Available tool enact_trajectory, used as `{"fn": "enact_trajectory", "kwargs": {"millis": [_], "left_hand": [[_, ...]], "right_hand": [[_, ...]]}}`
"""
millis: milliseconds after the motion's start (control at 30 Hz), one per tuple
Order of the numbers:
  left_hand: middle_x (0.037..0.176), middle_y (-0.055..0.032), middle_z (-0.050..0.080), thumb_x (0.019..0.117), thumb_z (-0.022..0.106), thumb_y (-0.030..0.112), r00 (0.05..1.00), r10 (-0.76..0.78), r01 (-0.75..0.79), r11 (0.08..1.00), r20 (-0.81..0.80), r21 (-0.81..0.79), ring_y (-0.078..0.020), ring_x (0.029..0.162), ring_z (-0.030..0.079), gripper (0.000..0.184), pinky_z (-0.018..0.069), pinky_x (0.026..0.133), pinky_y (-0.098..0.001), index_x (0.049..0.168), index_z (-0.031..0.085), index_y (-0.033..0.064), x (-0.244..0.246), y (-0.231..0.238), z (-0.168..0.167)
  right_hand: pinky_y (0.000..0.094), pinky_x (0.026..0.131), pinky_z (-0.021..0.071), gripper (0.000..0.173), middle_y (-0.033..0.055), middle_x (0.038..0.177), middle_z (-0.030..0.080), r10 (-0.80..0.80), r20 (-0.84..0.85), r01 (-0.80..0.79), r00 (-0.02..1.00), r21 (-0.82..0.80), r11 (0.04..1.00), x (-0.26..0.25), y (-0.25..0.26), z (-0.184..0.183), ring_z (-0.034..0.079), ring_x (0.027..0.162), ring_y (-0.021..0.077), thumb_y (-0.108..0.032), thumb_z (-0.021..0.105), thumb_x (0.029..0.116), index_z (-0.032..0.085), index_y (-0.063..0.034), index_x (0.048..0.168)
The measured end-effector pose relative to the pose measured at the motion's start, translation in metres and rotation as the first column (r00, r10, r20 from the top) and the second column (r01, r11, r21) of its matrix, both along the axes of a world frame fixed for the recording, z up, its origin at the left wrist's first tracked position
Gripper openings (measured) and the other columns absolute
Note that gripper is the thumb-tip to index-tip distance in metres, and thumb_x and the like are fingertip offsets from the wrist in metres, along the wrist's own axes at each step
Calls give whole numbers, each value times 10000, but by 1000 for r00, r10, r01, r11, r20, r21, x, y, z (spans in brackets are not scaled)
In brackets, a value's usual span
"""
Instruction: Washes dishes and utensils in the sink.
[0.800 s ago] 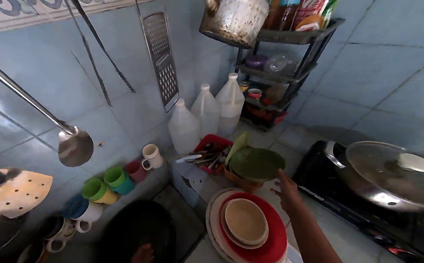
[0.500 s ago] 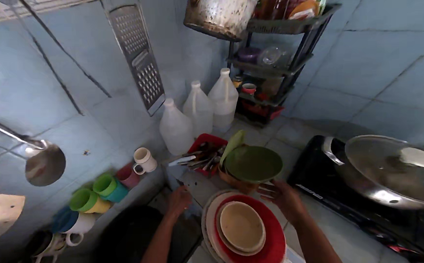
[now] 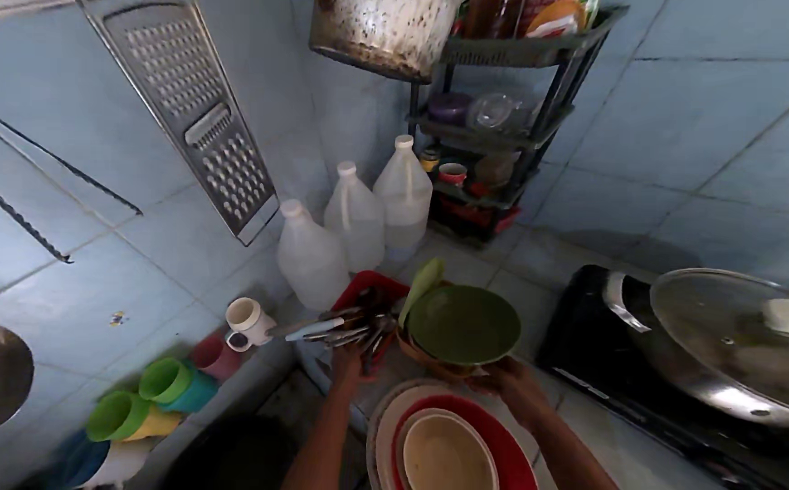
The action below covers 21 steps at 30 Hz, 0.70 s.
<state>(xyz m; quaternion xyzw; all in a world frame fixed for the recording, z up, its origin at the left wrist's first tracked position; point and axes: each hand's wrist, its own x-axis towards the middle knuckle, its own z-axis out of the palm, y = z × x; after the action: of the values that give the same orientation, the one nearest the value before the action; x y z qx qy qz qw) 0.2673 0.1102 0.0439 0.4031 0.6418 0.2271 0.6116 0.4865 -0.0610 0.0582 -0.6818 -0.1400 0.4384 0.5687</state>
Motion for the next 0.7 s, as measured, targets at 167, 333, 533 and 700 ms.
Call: {"fn": "enact_trajectory", "kwargs": {"millis": [167,333,533,700], "left_hand": [[1119,-257,644,1110,437,175,996,-7,2,998,85,61,-317,809,722,404,626,644,-452,1466,391,-11,-75,-32,-6],[1016,-234,692,1097,442,127,994,35,-43,996,100,76,-313,740,736,345,633,596,-444,1406,438,-26,-149,-75,-17],[944,-189,713,1077,363,90,993,104,-109,988,50,112,-265,713,744,312,641,600,-413,1328,465,-64,-220,-135,-10],[1074,-190,714,1012,409,82,979,188,-196,974,78,116,-293,864,752,355,649,706,-476,1330,466,-66,-280,-166,-40]], "right_hand": [[375,718,646,391,200,1167,653,43,14,-43,999,7,999,6,19,-7,736,869,244,13,529,1028,443,47,1408],[381,832,628,430,228,1285,603,18,10,-17,1000,-20,1000,10,57,-10,708,1017,253,-19,534,1042,418,46,1451],[464,1040,494,584,165,1566,444,376,94,-368,922,-90,925,29,89,-14,532,1344,282,-194,487,1095,246,-96,1618],[511,1098,446,484,219,1541,464,491,302,-428,818,-251,868,34,51,3,502,1382,350,-185,487,1095,402,-29,1544]]}}
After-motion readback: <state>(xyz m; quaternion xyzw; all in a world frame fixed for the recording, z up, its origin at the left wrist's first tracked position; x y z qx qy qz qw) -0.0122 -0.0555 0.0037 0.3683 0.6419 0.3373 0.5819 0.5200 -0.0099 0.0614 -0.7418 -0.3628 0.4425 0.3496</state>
